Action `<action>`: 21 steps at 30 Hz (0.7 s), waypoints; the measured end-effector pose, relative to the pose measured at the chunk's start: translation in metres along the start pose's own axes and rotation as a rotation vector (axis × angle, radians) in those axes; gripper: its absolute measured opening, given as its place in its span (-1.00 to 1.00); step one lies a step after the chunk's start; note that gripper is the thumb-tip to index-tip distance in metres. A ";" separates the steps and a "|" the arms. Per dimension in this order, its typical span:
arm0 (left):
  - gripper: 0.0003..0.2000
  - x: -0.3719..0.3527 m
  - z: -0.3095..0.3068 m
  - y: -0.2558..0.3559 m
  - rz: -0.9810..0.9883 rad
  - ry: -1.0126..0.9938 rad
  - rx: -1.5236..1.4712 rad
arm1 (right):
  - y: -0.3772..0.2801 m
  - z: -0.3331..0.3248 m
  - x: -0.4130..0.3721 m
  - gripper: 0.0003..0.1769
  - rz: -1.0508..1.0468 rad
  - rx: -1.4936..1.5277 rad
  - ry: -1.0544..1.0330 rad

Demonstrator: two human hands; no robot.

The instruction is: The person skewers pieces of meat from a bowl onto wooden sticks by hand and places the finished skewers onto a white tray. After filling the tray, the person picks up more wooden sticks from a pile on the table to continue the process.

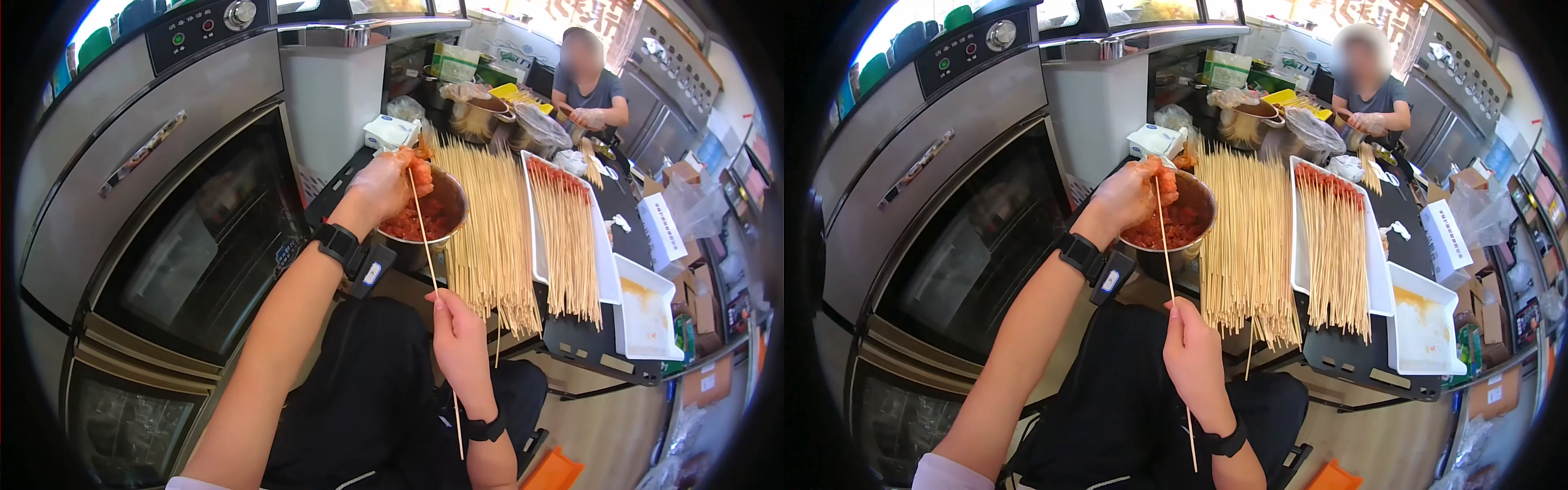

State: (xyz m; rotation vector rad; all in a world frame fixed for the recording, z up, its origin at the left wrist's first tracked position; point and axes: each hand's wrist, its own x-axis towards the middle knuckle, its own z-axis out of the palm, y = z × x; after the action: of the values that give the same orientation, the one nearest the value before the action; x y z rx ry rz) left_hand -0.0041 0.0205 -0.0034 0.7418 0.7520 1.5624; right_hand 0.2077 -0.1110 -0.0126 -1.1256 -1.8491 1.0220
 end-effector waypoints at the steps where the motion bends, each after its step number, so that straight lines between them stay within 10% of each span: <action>1: -0.76 -0.001 -0.001 0.000 0.003 0.006 -0.045 | 0.005 -0.001 0.003 -0.79 0.012 0.062 -0.034; 21: -0.91 -0.005 0.010 0.000 -0.007 0.045 0.123 | 0.013 0.009 0.019 -0.78 0.103 0.292 -0.129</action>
State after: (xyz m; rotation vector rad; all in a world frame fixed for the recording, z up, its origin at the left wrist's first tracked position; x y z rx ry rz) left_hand 0.0050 0.0166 0.0021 0.7955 0.8894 1.5410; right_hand 0.1977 -0.0919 -0.0251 -1.0057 -1.6842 1.4022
